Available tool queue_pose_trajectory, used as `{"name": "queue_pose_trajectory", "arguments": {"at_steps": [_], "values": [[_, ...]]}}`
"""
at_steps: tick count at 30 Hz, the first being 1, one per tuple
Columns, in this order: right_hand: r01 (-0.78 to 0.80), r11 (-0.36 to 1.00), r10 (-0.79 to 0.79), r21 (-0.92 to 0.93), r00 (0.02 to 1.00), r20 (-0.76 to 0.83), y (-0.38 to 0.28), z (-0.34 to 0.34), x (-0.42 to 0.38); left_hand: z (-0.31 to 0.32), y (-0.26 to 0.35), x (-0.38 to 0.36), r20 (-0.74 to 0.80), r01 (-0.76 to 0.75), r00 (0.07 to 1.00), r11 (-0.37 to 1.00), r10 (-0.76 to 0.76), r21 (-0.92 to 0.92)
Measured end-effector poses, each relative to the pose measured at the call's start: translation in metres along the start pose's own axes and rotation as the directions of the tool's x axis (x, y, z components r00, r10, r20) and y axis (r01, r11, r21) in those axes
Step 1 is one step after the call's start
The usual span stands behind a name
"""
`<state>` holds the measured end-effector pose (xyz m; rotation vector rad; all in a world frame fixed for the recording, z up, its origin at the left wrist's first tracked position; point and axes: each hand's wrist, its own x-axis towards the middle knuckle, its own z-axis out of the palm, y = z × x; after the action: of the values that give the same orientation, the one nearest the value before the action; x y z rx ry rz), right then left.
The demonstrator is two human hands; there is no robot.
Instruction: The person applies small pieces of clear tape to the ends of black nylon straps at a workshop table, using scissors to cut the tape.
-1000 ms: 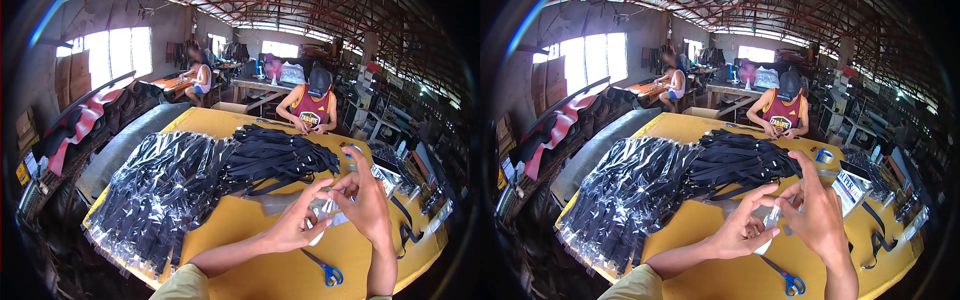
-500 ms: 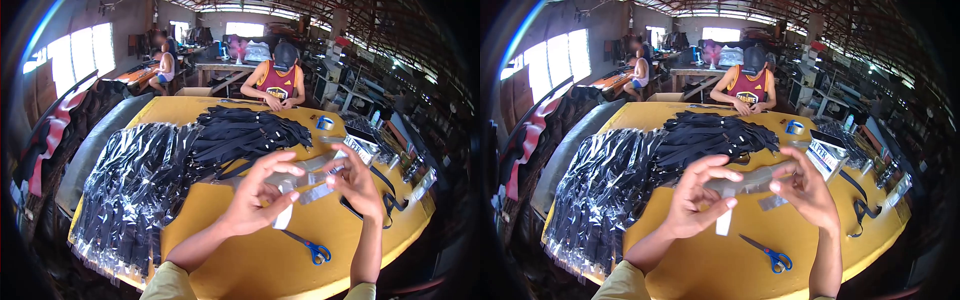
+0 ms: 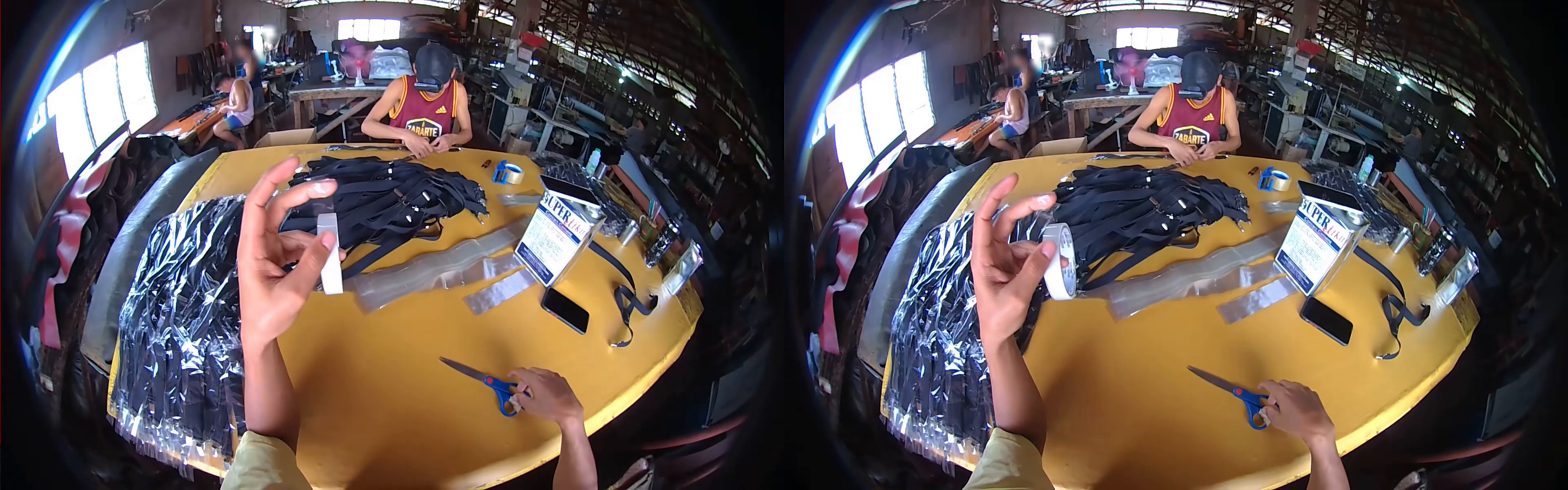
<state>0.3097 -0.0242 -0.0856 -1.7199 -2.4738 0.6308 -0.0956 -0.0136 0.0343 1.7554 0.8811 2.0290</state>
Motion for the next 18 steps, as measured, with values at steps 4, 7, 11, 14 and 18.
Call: {"name": "queue_pose_trajectory", "arguments": {"at_steps": [4, 7, 11, 14, 18], "values": [[-0.044, 0.997, 0.045, -0.056, 0.999, 0.021, -0.001, 0.0, 0.001, -0.001, 0.0, 0.001, -0.032, 0.007, 0.999, 1.0, -0.006, 0.003], [-0.037, 0.996, 0.038, -0.08, 0.999, 0.009, 0.005, 0.006, -0.001, -0.007, 0.0, 0.0, 0.058, 0.024, 0.998, 0.997, -0.029, 0.072], [-0.099, 0.994, 0.096, 0.045, 0.994, 0.057, -0.008, 0.004, -0.004, 0.003, 0.02, -0.006, 0.122, 0.144, 0.984, 0.978, -0.126, -0.149], [-0.011, 1.0, 0.011, 0.006, 1.0, -0.01, -0.011, 0.015, -0.007, 0.01, 0.045, -0.013, 0.184, 0.239, 0.966, 0.895, -0.18, -0.378], [-0.093, 0.995, 0.094, 0.019, 0.992, -0.087, -0.013, 0.022, -0.009, 0.022, 0.054, -0.024, 0.342, 0.143, 0.939, 0.876, 0.027, -0.46]]}}
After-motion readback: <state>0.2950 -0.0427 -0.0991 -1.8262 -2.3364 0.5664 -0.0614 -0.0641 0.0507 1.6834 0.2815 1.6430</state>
